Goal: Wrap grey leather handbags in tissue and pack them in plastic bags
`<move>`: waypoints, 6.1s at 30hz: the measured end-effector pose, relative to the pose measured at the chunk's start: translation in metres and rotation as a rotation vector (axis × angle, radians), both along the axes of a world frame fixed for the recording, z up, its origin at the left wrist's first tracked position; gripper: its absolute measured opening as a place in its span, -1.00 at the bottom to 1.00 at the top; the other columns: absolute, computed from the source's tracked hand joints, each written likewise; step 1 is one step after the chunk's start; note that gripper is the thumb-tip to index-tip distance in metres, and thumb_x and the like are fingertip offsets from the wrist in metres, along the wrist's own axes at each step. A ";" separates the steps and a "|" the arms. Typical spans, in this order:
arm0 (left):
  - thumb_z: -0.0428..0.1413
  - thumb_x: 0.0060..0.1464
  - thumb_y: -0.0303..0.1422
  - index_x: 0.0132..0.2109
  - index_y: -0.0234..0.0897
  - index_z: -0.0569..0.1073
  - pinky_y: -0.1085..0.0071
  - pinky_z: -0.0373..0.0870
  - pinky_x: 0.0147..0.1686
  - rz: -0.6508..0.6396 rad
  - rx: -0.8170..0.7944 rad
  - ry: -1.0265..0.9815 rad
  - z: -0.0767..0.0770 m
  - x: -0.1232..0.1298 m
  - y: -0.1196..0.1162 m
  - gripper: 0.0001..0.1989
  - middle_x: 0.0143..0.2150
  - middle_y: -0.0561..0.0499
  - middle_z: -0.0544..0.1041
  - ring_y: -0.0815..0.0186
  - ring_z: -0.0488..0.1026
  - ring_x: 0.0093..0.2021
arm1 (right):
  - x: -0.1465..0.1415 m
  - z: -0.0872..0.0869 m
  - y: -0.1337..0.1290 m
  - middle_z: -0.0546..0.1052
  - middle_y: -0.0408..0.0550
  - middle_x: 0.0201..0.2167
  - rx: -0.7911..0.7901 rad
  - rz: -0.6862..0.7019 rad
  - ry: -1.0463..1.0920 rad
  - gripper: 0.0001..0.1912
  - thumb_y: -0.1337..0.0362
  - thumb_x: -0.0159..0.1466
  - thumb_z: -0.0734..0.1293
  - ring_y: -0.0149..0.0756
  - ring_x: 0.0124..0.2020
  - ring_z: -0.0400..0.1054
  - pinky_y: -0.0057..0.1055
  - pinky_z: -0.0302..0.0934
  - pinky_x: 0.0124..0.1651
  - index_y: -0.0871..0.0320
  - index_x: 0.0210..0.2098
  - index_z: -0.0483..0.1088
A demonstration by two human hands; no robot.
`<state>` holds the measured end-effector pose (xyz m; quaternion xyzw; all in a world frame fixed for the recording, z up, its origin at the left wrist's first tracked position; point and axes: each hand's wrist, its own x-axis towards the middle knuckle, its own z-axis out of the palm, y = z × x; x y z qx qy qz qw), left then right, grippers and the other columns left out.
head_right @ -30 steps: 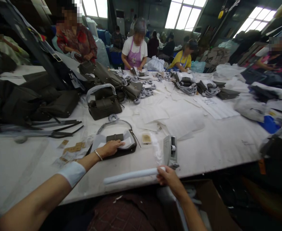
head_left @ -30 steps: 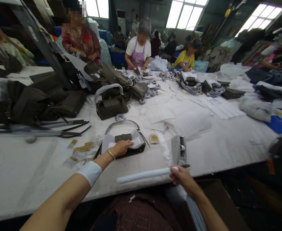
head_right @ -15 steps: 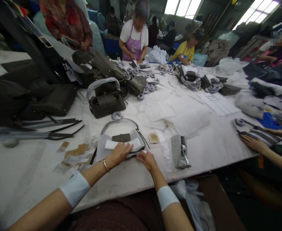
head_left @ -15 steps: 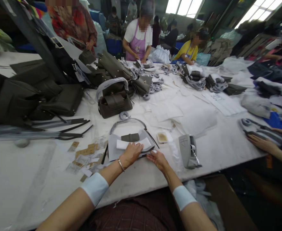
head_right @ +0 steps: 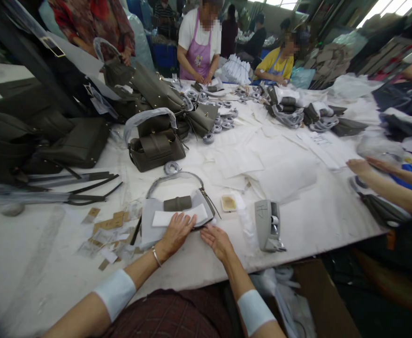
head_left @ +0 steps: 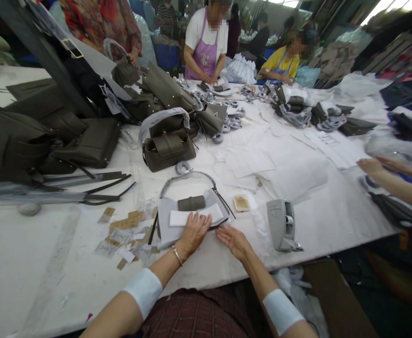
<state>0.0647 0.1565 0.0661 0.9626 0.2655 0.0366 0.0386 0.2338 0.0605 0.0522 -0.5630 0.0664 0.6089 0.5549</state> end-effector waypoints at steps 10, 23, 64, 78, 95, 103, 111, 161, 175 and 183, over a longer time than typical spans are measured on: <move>-0.11 0.25 -0.53 0.30 -0.23 0.17 0.03 0.17 0.17 -0.038 -0.017 -0.056 -0.009 -0.021 0.001 -0.50 -0.03 -0.13 0.43 0.08 0.30 0.09 | -0.037 -0.005 0.008 0.60 -0.08 -0.22 0.042 -0.132 -0.084 -0.58 0.00 -0.02 0.54 -0.23 -0.12 0.47 -0.31 0.38 -0.04 0.07 -0.28 0.43; -0.11 0.25 -0.52 0.34 -0.17 0.11 0.05 0.20 0.17 -0.062 -0.056 -0.081 -0.003 -0.037 0.009 -0.46 0.00 -0.13 0.42 0.10 0.31 0.10 | -0.062 0.002 0.019 0.61 -0.15 -0.24 0.141 -0.225 -0.025 -0.50 0.03 -0.06 0.56 -0.28 -0.20 0.49 -0.32 0.38 -0.09 0.07 -0.20 0.42; -0.15 0.32 -0.45 0.18 -0.31 0.32 0.03 0.25 0.21 -0.005 0.255 -0.204 -0.066 -0.048 -0.017 -0.65 0.15 -0.19 0.44 0.12 0.36 0.19 | -0.020 0.019 0.144 0.61 0.05 -0.21 0.217 1.261 -1.671 -0.79 0.11 0.30 0.34 -0.12 -0.04 0.40 -0.15 -0.10 0.27 0.11 -0.27 0.51; -0.14 0.33 -0.46 0.11 -0.29 0.40 0.06 0.14 0.25 0.028 0.204 -0.343 -0.054 -0.048 -0.011 -0.68 0.09 -0.11 0.50 0.17 0.39 0.15 | 0.022 0.002 0.106 0.54 0.00 -0.12 0.225 0.913 -1.947 -0.68 0.21 0.44 0.10 -0.23 -0.01 0.32 -0.22 0.03 0.18 0.10 -0.10 0.47; -0.16 0.24 -0.59 0.16 -0.31 0.40 0.14 0.18 0.21 -0.010 0.173 -0.307 -0.015 -0.048 0.011 -0.57 0.10 -0.15 0.51 0.20 0.42 0.13 | 0.135 -0.011 0.002 0.56 0.12 -0.12 -0.166 0.435 -1.824 -0.65 0.14 0.33 0.17 -0.15 -0.11 0.43 -0.23 0.25 -0.01 0.17 -0.20 0.54; -0.12 0.22 -0.60 0.14 -0.35 0.39 0.14 0.21 0.17 0.015 0.173 -0.342 -0.010 -0.043 0.013 -0.59 0.08 -0.14 0.53 0.18 0.43 0.10 | 0.141 -0.031 -0.057 0.56 0.06 -0.22 -0.443 0.543 -1.764 -0.72 0.21 0.25 0.22 -0.19 -0.24 0.42 -0.33 0.23 -0.20 0.17 -0.23 0.54; -0.12 0.13 -0.63 0.19 -0.36 0.31 0.14 0.24 0.16 0.048 0.120 -0.372 0.001 -0.045 0.021 -0.52 0.11 -0.14 0.50 0.17 0.42 0.12 | 0.128 -0.021 -0.072 0.53 0.04 -0.25 -0.396 0.486 -1.809 -0.65 0.12 0.34 0.17 -0.22 -0.29 0.38 -0.33 0.23 -0.23 0.14 -0.31 0.52; -0.01 0.02 -0.60 0.30 -0.25 0.14 0.12 0.33 0.15 0.264 -0.010 -0.452 0.038 -0.049 0.054 -0.33 0.10 -0.14 0.50 0.14 0.46 0.08 | 0.052 -0.017 -0.002 0.48 -0.11 -0.25 -0.089 1.265 -1.754 -0.86 0.39 0.28 0.26 -0.31 -0.43 0.41 -0.42 0.14 -0.46 0.05 -0.32 0.44; 0.00 0.03 -0.60 0.27 -0.27 0.18 0.12 0.35 0.14 0.283 0.016 -0.469 0.042 -0.051 0.056 -0.37 0.09 -0.13 0.50 0.13 0.45 0.08 | 0.032 -0.003 0.152 0.40 0.09 0.18 0.583 1.148 -1.929 -0.52 0.50 0.24 0.20 -0.03 0.31 0.06 0.06 -0.21 0.40 0.19 0.12 0.40; 0.00 0.03 -0.61 0.29 -0.28 0.16 0.14 0.35 0.14 0.289 0.009 -0.478 0.043 -0.050 0.057 -0.35 0.10 -0.13 0.50 0.15 0.46 0.08 | 0.054 -0.001 0.094 0.42 0.13 0.11 0.423 0.678 -1.815 -0.66 0.35 0.36 0.14 -0.14 0.15 0.29 -0.14 0.26 0.15 0.15 0.06 0.40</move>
